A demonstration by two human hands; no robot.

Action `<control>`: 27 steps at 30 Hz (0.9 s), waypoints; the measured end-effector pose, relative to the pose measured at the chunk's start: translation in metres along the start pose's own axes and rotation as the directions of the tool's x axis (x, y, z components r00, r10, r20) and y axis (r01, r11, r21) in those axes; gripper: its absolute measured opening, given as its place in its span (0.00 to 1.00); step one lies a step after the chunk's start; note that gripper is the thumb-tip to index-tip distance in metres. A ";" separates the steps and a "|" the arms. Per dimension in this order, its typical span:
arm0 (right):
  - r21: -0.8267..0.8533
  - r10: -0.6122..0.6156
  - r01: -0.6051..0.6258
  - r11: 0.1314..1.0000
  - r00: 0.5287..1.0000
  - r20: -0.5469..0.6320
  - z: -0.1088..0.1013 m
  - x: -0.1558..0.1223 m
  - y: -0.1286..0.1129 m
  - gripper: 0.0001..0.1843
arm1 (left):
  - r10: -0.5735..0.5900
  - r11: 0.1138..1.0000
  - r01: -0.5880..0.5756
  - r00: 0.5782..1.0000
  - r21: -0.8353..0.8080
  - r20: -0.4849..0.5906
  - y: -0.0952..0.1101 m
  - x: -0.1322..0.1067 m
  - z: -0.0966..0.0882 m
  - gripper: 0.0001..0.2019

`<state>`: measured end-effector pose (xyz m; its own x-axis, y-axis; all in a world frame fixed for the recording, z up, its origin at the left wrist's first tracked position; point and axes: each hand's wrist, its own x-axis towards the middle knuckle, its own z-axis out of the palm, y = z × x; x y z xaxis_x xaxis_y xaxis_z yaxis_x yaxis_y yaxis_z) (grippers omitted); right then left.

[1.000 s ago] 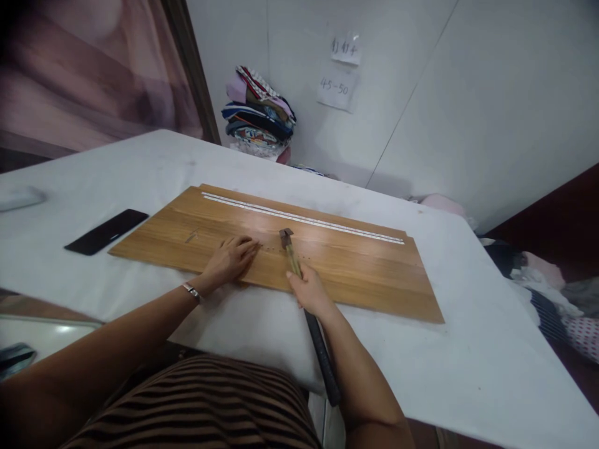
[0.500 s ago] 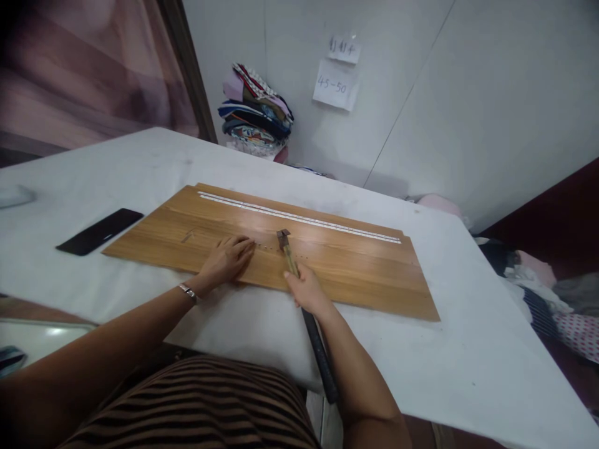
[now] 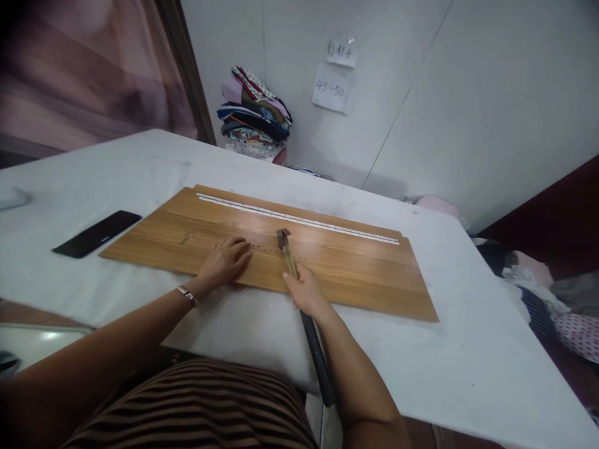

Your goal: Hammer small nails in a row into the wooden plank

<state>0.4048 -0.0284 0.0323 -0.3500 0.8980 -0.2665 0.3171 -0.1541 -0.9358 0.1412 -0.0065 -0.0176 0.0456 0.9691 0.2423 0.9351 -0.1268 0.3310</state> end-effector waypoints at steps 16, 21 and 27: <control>0.025 0.013 -0.013 1.000 1.000 0.012 0.000 0.005 0.006 0.15 | -0.002 1.000 0.002 1.000 -0.003 -0.006 0.002 0.001 -0.001 0.17; 0.019 0.017 -0.017 1.000 1.000 0.002 0.001 0.004 0.004 0.14 | -0.001 1.000 0.001 1.000 0.000 0.006 0.004 0.001 -0.003 0.16; 0.038 -0.003 0.003 0.999 1.000 0.011 0.001 0.003 0.004 0.17 | -0.017 1.000 0.017 1.000 0.010 0.017 0.008 0.000 -0.006 0.17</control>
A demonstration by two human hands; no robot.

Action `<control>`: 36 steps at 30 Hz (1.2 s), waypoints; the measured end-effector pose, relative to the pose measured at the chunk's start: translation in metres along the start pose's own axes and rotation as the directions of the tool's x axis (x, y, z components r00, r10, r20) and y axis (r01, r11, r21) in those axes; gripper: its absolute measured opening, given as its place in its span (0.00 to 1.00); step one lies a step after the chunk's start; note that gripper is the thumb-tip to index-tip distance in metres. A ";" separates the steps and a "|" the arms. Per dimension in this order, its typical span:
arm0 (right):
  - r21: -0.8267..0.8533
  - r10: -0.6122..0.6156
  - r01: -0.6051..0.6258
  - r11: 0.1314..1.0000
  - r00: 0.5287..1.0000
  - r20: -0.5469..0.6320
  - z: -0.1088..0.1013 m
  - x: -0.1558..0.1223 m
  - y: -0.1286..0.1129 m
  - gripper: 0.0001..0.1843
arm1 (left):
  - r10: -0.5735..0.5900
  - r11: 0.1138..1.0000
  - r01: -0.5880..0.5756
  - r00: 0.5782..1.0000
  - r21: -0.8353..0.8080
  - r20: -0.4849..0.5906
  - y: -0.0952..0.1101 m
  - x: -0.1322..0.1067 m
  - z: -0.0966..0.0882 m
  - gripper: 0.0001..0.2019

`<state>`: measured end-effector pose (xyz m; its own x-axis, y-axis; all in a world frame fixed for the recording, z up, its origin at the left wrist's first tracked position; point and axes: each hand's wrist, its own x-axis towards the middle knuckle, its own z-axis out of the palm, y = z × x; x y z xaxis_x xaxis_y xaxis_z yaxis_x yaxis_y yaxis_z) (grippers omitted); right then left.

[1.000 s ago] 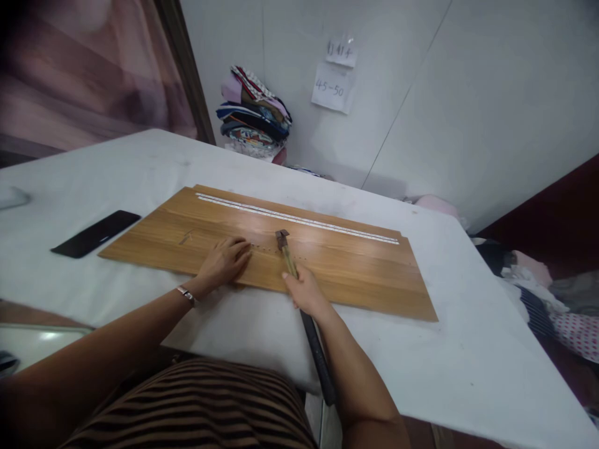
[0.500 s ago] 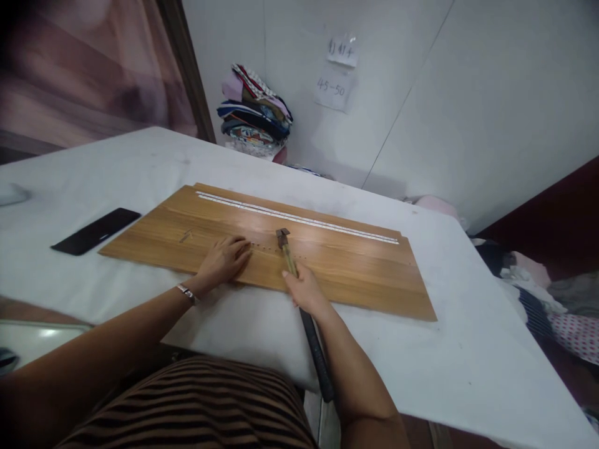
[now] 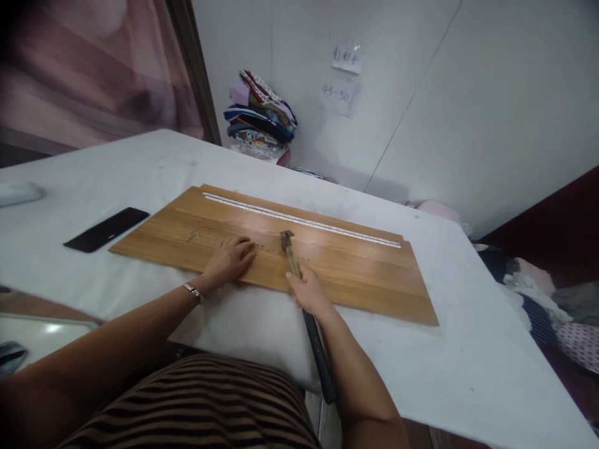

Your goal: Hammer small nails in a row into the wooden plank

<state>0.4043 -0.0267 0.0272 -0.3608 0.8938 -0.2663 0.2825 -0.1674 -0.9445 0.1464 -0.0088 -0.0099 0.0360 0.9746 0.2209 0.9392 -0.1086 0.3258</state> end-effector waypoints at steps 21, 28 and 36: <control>0.015 -0.019 0.019 1.000 1.000 -0.015 -0.001 0.000 0.002 0.16 | 0.020 0.999 -0.020 0.999 -0.028 -0.029 -0.002 0.000 0.002 0.16; -0.023 0.013 -0.013 1.000 1.000 -0.002 0.000 0.000 0.001 0.16 | 0.030 1.000 -0.030 0.999 -0.010 -0.022 -0.003 0.001 0.003 0.17; -0.038 0.017 -0.018 0.999 1.000 -0.012 -0.001 0.000 0.000 0.11 | 0.033 0.999 -0.033 0.999 0.000 -0.025 -0.004 0.002 0.005 0.17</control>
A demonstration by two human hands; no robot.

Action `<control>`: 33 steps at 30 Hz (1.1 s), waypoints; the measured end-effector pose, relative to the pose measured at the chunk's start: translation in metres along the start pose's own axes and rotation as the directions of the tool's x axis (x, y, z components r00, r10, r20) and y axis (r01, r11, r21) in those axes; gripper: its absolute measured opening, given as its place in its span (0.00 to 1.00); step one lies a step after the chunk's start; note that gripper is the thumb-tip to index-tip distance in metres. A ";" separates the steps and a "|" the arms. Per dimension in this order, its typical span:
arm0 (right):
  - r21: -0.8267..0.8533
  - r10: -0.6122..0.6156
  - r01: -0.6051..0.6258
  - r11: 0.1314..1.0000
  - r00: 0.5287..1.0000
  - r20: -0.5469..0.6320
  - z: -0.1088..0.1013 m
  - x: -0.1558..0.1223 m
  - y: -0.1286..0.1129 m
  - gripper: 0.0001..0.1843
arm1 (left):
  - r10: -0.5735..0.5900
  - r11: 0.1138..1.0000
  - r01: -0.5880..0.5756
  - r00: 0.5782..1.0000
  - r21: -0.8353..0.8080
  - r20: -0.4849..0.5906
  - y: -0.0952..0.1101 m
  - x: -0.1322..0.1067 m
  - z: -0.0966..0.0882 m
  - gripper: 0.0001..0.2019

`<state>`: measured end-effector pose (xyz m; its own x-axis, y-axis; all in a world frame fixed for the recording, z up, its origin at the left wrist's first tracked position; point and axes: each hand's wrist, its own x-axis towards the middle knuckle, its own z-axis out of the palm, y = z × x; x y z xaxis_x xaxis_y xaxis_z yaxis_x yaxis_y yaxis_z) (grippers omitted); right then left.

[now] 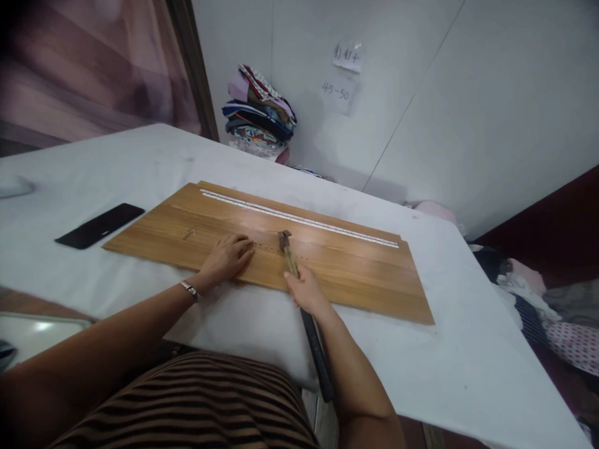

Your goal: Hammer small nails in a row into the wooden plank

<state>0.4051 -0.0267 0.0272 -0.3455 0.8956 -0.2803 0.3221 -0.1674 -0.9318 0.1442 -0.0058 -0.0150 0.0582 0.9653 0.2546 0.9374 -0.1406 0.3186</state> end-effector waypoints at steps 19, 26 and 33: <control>0.016 0.005 -0.005 1.000 1.000 0.017 -0.001 -0.002 -0.002 0.17 | -0.004 1.000 0.004 1.000 -0.015 -0.005 0.001 0.000 -0.001 0.17; 0.032 -0.008 0.008 0.999 1.000 0.020 -0.001 -0.002 -0.004 0.15 | -0.014 1.000 0.013 1.000 -0.025 -0.006 0.002 -0.001 -0.002 0.17; 0.035 -0.010 0.009 0.999 1.000 0.019 -0.001 -0.003 -0.003 0.15 | -0.009 1.000 0.009 1.000 -0.020 0.004 0.002 0.000 -0.002 0.18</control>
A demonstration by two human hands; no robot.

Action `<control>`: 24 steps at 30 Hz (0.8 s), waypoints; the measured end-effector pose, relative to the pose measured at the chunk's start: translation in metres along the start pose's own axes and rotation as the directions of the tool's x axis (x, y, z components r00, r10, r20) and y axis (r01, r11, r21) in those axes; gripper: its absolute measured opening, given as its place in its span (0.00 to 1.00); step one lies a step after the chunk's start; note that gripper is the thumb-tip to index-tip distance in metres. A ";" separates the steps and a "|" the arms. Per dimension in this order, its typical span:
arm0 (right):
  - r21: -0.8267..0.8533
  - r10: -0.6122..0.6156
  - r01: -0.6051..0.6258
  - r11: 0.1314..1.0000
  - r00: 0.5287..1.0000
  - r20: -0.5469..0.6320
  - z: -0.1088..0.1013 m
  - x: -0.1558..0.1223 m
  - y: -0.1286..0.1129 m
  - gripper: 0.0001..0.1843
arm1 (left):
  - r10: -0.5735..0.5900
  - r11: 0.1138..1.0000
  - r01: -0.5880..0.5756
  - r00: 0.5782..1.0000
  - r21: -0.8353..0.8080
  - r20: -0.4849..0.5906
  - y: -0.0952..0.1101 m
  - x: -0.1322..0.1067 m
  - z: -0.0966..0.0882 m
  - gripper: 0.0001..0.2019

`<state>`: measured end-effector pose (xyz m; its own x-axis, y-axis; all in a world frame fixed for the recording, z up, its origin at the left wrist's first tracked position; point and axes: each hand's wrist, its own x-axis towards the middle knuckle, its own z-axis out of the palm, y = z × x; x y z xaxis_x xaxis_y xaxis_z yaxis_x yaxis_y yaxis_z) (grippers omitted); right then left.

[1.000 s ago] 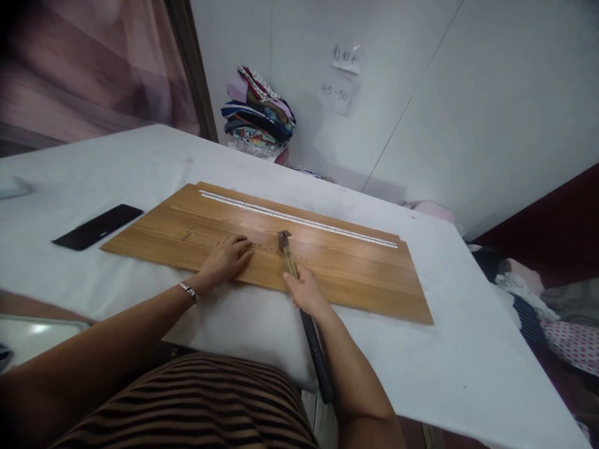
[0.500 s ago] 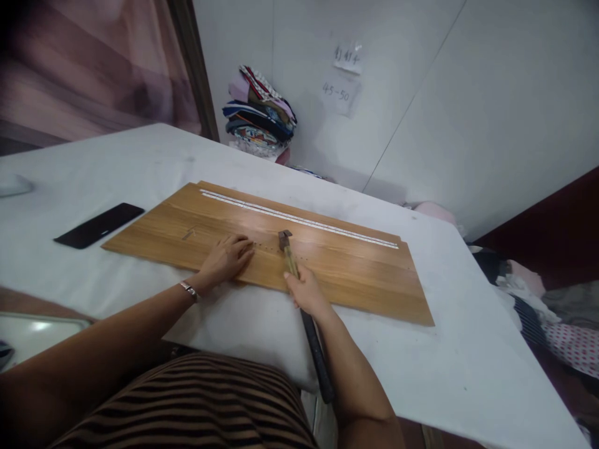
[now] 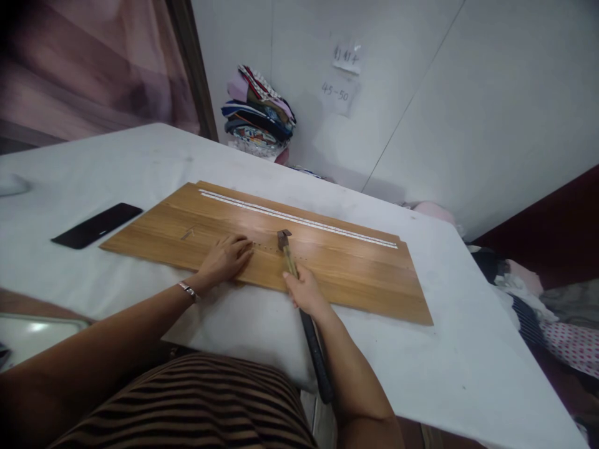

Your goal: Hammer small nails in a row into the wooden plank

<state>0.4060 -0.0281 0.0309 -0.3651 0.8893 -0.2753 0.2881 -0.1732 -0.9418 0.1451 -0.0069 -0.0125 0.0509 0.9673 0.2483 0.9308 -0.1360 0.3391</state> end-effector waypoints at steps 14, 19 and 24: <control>-0.024 -0.002 0.002 1.000 1.000 -0.017 0.000 0.002 0.003 0.10 | 0.003 1.000 -0.003 1.000 -0.008 0.000 0.001 -0.001 -0.002 0.17; -0.026 0.010 -0.011 1.000 1.000 -0.015 0.000 0.003 0.003 0.10 | -0.004 1.000 0.004 1.000 -0.016 -0.007 0.000 -0.001 0.000 0.16; -0.025 0.018 -0.018 1.000 1.000 -0.007 0.001 0.002 0.002 0.14 | -0.007 1.000 0.007 1.000 -0.013 0.001 0.000 0.000 0.000 0.17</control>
<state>0.4055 -0.0268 0.0280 -0.3534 0.8891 -0.2908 0.3170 -0.1786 -0.9314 0.1452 -0.0072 -0.0128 0.0448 0.9685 0.2451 0.9265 -0.1321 0.3523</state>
